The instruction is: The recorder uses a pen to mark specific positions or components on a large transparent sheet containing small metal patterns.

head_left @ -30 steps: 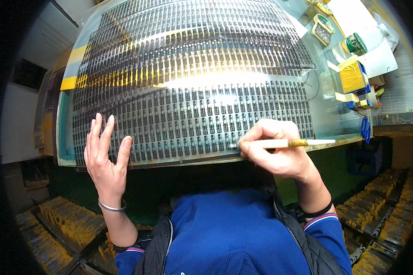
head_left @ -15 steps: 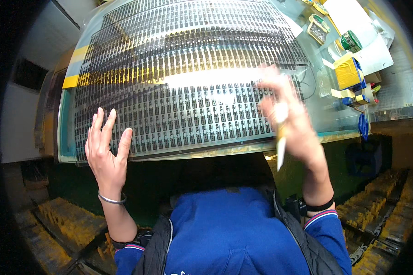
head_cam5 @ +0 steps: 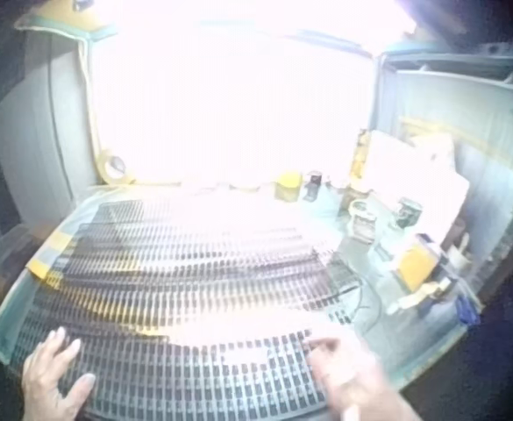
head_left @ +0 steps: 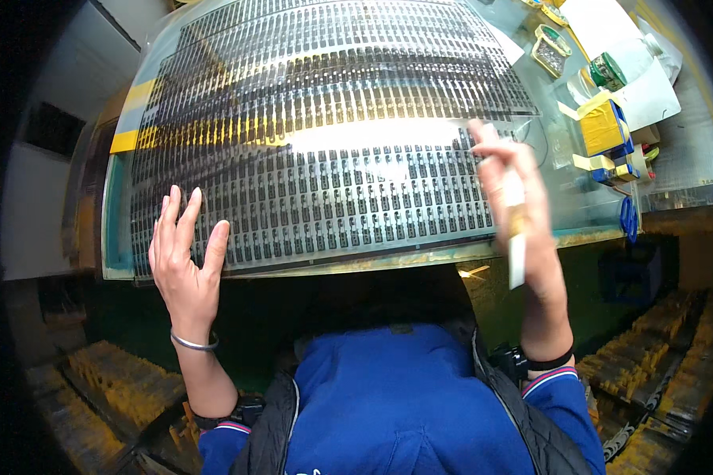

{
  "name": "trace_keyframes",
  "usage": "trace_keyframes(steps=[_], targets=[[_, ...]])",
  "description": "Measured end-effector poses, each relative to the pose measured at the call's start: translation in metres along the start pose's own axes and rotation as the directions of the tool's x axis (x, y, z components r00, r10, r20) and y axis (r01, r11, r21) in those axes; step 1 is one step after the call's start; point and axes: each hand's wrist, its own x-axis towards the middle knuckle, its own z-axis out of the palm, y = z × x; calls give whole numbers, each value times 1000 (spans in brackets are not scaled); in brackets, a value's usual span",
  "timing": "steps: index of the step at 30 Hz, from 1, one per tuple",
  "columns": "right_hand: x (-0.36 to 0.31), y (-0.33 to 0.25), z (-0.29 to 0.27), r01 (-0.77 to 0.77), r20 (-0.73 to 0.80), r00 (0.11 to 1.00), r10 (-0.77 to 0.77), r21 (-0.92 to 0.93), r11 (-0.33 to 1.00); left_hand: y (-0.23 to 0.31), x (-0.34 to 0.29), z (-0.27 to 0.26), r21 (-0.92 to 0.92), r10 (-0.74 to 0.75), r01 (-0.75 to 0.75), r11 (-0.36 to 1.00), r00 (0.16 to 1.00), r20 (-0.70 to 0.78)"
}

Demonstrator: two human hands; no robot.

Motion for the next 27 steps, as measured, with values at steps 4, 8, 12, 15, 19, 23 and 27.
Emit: trace_keyframes(steps=[4,8,12,15,19,23,27], targets=[[-22,-35,41,277,623,625,-470,386,880,1,1,-1,-6,-5,5,1000,1000,5],[-30,-42,38,-138,761,556,-334,482,865,0,1,-2,-18,-12,12,1000,1000,0],[-24,-38,22,-72,646,716,-264,445,892,-3,-1,-1,-20,-16,15,1000,1000,-12],[-14,-33,14,112,471,849,-239,281,953,-2,0,2,-36,-2,1,999,1000,-23],[-16,-38,17,-333,257,932,257,321,886,-1,0,0,-36,7,-8,999,999,-39],[-6,-29,30,-364,180,931,317,417,833,-2,1,0,-37,12,-14,999,999,-45],[-6,-25,31,-285,199,948,250,174,943,-2,1,1,-30,10,-11,999,998,-54]])
